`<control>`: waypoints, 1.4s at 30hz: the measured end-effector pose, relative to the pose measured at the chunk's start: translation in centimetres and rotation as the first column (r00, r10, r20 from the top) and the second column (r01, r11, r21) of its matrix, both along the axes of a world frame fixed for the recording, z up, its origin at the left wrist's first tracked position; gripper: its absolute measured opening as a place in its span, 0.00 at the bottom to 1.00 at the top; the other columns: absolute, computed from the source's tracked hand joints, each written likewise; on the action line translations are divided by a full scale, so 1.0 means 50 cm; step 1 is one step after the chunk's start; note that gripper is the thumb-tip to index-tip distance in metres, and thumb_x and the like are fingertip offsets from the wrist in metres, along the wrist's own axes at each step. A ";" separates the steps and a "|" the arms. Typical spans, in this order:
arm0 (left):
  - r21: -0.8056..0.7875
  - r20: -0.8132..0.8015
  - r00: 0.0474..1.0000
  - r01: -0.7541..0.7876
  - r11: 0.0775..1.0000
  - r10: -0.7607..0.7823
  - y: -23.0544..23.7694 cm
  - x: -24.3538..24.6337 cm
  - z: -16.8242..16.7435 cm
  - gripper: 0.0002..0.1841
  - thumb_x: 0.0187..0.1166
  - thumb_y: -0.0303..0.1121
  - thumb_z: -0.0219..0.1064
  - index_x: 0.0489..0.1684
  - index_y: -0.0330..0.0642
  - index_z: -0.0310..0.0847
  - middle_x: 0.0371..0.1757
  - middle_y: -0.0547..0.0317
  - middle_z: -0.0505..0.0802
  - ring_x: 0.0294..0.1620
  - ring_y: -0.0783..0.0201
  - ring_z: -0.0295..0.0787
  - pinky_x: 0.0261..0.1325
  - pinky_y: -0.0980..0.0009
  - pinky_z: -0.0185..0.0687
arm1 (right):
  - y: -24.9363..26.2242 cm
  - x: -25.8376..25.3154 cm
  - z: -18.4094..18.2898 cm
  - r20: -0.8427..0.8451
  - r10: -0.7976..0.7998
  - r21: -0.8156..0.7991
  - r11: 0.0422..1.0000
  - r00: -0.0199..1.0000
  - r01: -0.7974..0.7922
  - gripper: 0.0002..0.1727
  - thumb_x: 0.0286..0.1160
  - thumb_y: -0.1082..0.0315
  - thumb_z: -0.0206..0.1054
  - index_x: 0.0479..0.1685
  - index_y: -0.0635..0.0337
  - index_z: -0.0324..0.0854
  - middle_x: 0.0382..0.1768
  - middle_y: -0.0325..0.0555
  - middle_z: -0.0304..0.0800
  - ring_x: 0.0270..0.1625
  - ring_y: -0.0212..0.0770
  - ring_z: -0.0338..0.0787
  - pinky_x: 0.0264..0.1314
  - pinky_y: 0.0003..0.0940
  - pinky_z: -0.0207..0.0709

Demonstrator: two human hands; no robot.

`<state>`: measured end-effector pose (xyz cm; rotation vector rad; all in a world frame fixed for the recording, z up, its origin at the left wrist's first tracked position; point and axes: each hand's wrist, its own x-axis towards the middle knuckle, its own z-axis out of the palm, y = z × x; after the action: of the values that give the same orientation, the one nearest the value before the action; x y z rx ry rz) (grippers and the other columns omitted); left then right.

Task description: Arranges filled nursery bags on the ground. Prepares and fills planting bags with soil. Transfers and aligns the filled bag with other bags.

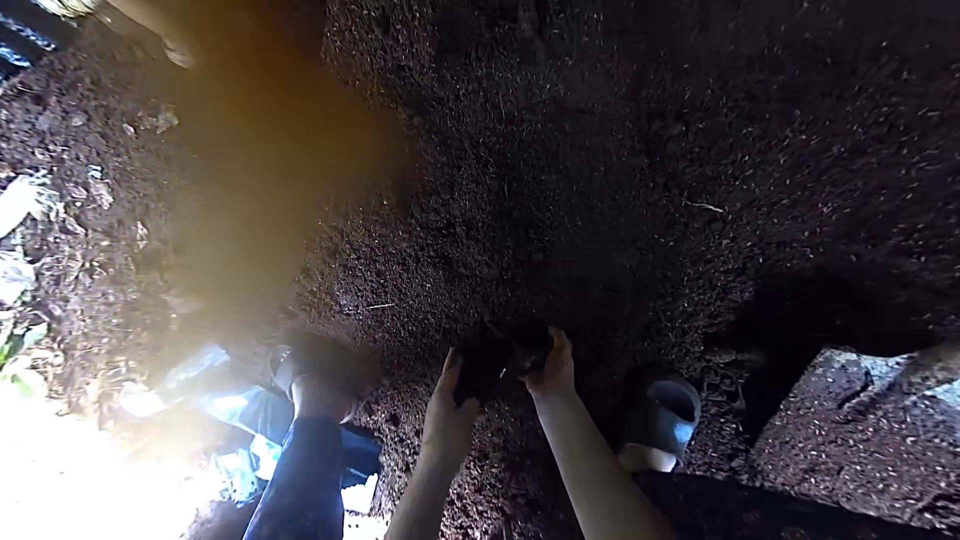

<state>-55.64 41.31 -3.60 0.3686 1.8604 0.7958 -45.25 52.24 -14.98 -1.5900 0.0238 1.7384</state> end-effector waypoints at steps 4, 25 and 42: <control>0.000 0.029 0.999 -0.044 0.999 0.044 0.017 -0.024 -0.014 0.40 0.73 0.13 0.58 0.92 0.47 0.61 0.97 0.60 0.56 0.66 0.65 0.89 0.51 0.65 0.91 | 0.044 -0.068 -0.003 0.058 0.011 0.177 0.984 0.998 -0.022 0.27 0.90 0.57 0.51 0.85 0.46 0.57 0.69 0.53 0.76 0.60 0.49 0.84 0.51 0.51 0.84; 0.066 -0.150 0.933 0.338 0.939 -0.326 0.028 -0.064 -0.008 0.39 0.76 0.26 0.68 0.93 0.46 0.59 0.95 0.57 0.62 0.89 0.55 0.68 0.87 0.49 0.66 | 0.237 0.010 0.183 0.182 0.602 0.466 0.644 0.777 -0.608 0.30 0.87 0.48 0.56 0.86 0.39 0.58 0.75 0.60 0.75 0.65 0.65 0.86 0.54 0.66 0.86; 0.124 -0.287 0.901 0.372 0.920 -0.326 -0.035 -0.030 -0.010 0.49 0.72 0.27 0.75 0.96 0.44 0.48 0.97 0.54 0.56 0.91 0.52 0.63 0.88 0.50 0.64 | 0.049 -0.034 0.359 0.787 0.421 -0.363 -0.275 -0.451 -0.890 0.24 0.90 0.44 0.52 0.72 0.45 0.77 0.59 0.59 0.89 0.56 0.60 0.90 0.52 0.64 0.82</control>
<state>-57.13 39.57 -4.10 0.9350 1.8916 0.6864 -46.95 54.68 2.99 -1.5845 -2.8482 1.1612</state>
